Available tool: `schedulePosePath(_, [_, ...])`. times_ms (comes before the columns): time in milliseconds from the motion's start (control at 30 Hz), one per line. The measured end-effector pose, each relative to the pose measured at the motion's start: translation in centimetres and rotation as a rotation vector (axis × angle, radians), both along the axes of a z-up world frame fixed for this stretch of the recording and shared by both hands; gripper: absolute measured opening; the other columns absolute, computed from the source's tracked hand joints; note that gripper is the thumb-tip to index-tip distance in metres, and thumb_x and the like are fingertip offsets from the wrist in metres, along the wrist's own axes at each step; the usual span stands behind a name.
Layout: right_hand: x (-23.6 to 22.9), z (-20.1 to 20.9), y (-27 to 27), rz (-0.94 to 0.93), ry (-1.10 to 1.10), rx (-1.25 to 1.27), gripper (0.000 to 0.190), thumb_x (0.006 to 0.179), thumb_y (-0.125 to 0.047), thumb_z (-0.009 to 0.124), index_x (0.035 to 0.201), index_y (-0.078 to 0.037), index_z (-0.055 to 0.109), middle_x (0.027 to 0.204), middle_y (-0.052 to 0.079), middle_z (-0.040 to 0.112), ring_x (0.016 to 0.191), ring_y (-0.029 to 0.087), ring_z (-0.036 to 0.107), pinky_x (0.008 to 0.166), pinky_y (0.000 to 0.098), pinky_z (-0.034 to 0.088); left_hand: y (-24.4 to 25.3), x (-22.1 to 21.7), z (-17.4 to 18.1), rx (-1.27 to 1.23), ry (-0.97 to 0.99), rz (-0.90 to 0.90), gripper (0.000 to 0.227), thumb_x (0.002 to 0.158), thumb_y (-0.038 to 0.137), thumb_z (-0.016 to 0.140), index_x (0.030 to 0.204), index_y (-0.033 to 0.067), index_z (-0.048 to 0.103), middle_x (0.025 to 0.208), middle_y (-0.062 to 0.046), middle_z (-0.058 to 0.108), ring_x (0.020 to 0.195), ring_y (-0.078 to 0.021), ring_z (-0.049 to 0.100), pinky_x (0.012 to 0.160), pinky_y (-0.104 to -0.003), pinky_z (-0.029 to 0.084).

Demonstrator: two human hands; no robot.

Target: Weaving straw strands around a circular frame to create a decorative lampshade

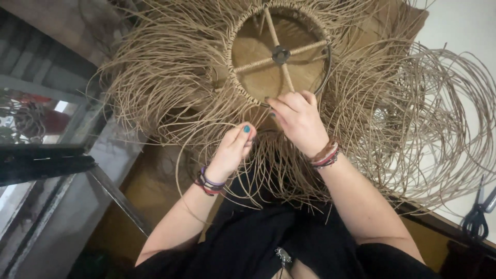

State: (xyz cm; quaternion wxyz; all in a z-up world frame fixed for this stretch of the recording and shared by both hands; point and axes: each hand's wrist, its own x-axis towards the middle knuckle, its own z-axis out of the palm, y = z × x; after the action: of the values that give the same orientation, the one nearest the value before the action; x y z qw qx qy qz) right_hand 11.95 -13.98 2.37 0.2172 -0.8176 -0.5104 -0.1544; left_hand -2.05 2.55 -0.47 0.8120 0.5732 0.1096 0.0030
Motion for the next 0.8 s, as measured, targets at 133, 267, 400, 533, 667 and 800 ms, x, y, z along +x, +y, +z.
schedulePosePath(133, [-0.1, -0.6, 0.4, -0.022, 0.076, 0.002, 0.019, 0.104, -0.026, 0.066, 0.12, -0.018, 0.072, 0.103, -0.004, 0.063, 0.104, 0.014, 0.061, 0.094, 0.0346, 0.037, 3.3, 0.0, -0.5, 0.616, -0.023, -0.056, 0.034, 0.109, 0.025, 0.039, 0.084, 0.0154, 0.059, 0.062, -0.003, 0.056, 0.061, -0.0197, 0.056, 0.064, -0.032, 0.047])
schedulePosePath(267, [-0.2, 0.5, 1.6, -0.097, 0.008, 0.024, 0.011, 0.1, -0.03, 0.07, 0.103, -0.02, 0.073, 0.09, -0.004, 0.063, 0.088, 0.015, 0.062, 0.079, 0.0359, 0.034, 7.2, -1.0, 1.1, 0.862, -0.258, -0.185, 0.03, 0.1, 0.006, 0.04, 0.109, 0.0129, 0.067, 0.09, -0.011, 0.072, 0.088, -0.0343, 0.07, 0.082, -0.045, 0.054])
schedulePosePath(400, [-0.8, 1.0, 1.8, -0.145, 0.008, 0.045, 0.012, 0.097, -0.031, 0.073, 0.094, -0.02, 0.072, 0.084, -0.004, 0.063, 0.085, 0.016, 0.061, 0.077, 0.037, 0.035, 10.5, -3.9, 2.0, 1.056, -0.315, -0.34, 0.052, 0.084, -0.014, 0.037, 0.121, 0.003, 0.069, 0.12, -0.028, 0.07, 0.113, -0.0518, 0.062, 0.092, -0.061, 0.05])
schedulePosePath(533, [-1.6, 1.4, 1.7, -0.207, 0.005, 0.077, 0.015, 0.098, -0.033, 0.07, 0.09, -0.02, 0.071, 0.083, -0.004, 0.06, 0.084, 0.016, 0.06, 0.076, 0.0366, 0.035, 10.9, -5.2, 3.6, 1.062, -0.2, -0.376, 0.053, 0.08, -0.011, 0.04, 0.115, 0.009, 0.074, 0.126, -0.024, 0.07, 0.116, -0.0514, 0.061, 0.095, -0.061, 0.05])
schedulePosePath(667, [-3.2, 2.7, -0.9, -0.113, 0.017, 0.045, 0.034, 0.094, -0.025, 0.072, 0.125, -0.013, 0.065, 0.116, 0.008, 0.062, 0.113, 0.026, 0.059, 0.099, 0.0478, 0.041, 7.0, -4.8, 4.8, 1.394, -0.177, 0.053, 0.027, 0.091, 0.003, 0.052, 0.094, 0.0193, 0.073, 0.111, -0.003, 0.069, 0.106, -0.0281, 0.068, 0.092, -0.04, 0.054])
schedulePosePath(800, [-6.4, 6.3, -7.6, -0.019, 0.178, 0.116, 0.043, 0.092, -0.006, 0.07, 0.134, -0.002, 0.061, 0.134, 0.021, 0.061, 0.127, 0.039, 0.059, 0.102, 0.055, 0.046, -0.2, -1.9, 6.0, 1.394, -0.46, 0.121, 0.028, 0.087, 0.005, 0.057, 0.095, 0.0255, 0.075, 0.1, 0.001, 0.063, 0.094, -0.0232, 0.064, 0.088, -0.038, 0.054])
